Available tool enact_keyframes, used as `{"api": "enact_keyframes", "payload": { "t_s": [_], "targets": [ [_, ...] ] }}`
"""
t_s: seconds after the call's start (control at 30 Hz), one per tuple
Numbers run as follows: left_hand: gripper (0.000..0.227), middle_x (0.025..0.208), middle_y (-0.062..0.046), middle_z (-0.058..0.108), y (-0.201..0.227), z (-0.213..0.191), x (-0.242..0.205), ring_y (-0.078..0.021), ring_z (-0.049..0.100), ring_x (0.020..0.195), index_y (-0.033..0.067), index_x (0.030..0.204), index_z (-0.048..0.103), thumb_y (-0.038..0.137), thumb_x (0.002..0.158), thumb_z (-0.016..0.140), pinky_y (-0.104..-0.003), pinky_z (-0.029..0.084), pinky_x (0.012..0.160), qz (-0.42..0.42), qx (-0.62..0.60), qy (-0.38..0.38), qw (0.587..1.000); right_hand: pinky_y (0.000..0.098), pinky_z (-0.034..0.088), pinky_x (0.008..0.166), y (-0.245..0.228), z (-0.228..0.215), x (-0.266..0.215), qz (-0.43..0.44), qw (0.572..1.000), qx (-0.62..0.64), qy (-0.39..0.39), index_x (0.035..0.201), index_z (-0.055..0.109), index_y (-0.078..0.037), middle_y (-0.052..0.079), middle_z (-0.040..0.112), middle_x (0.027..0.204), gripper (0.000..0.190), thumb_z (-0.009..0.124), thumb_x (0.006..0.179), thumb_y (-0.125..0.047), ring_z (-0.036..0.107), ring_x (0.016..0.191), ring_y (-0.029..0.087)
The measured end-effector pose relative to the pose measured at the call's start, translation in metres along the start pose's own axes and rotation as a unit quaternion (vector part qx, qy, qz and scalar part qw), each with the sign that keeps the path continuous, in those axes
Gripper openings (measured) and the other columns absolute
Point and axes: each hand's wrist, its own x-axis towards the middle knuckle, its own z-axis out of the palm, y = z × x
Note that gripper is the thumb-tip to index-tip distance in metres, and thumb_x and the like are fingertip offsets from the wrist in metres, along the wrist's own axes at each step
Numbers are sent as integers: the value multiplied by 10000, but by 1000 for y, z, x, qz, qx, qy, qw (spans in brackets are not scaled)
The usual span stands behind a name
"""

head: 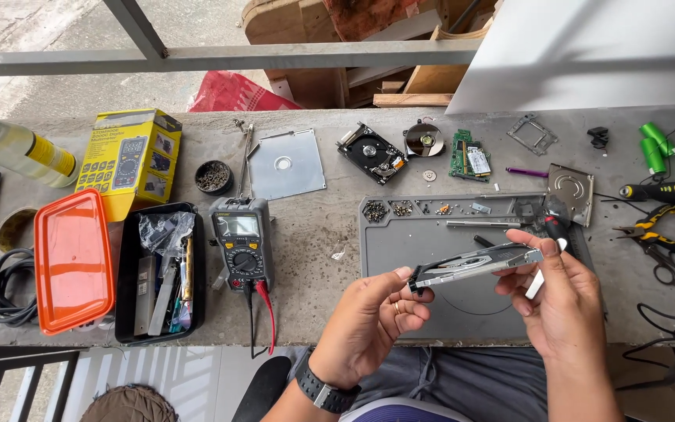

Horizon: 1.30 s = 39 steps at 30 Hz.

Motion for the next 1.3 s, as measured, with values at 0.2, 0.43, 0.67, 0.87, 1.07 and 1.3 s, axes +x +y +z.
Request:
{"api": "enact_keyframes", "payload": {
  "t_s": [0.2,0.43,0.67,0.87,1.07,1.3],
  "targets": [
    [304,972,-285,808,4,2,-2,-277,791,710,-29,1115,634,178,1021,836,-288,681,613,-15,-29,25,999,292,308,488,-4,5,-3,-16,1000,-13,1,1447,766,-36,281,795,948,541,518,1256,-478,705,692,314],
    [304,942,-266,818,7,3,-4,-270,792,696,-25,1091,640,196,1030,839,-288,684,620,-17,-22,24,999,297,308,493,-2,7,-1,-26,999,-22,4,1402,769,-24,272,793,927,529,521,1260,-469,713,685,315],
    [308,932,-263,821,2,0,-1,-276,799,696,-33,1113,643,207,1051,827,-285,678,597,-21,-24,25,999,297,303,481,1,8,3,-29,999,-28,0,1398,769,-3,274,794,912,550,531,1246,-474,712,670,316],
    [321,926,-255,822,-4,-5,6,-275,780,665,4,1093,630,277,1099,799,-289,654,560,-20,-19,32,999,304,299,475,8,7,10,-15,999,-30,10,1347,776,3,257,782,879,519,562,1237,-457,708,643,318],
    [337,923,-248,815,-2,3,1,-265,768,667,-5,1067,625,285,1101,794,-286,644,565,-18,1,32,999,293,309,466,10,7,13,-18,999,-27,11,1362,781,0,247,780,863,542,556,1237,-477,704,637,304],
    [472,952,-248,826,-5,4,-10,-242,767,683,-130,1022,750,335,1106,754,-283,653,597,15,49,8,999,276,320,468,16,5,11,-36,999,-4,-14,1435,786,-29,250,777,844,588,524,1230,-513,695,628,268]
  ]
}}
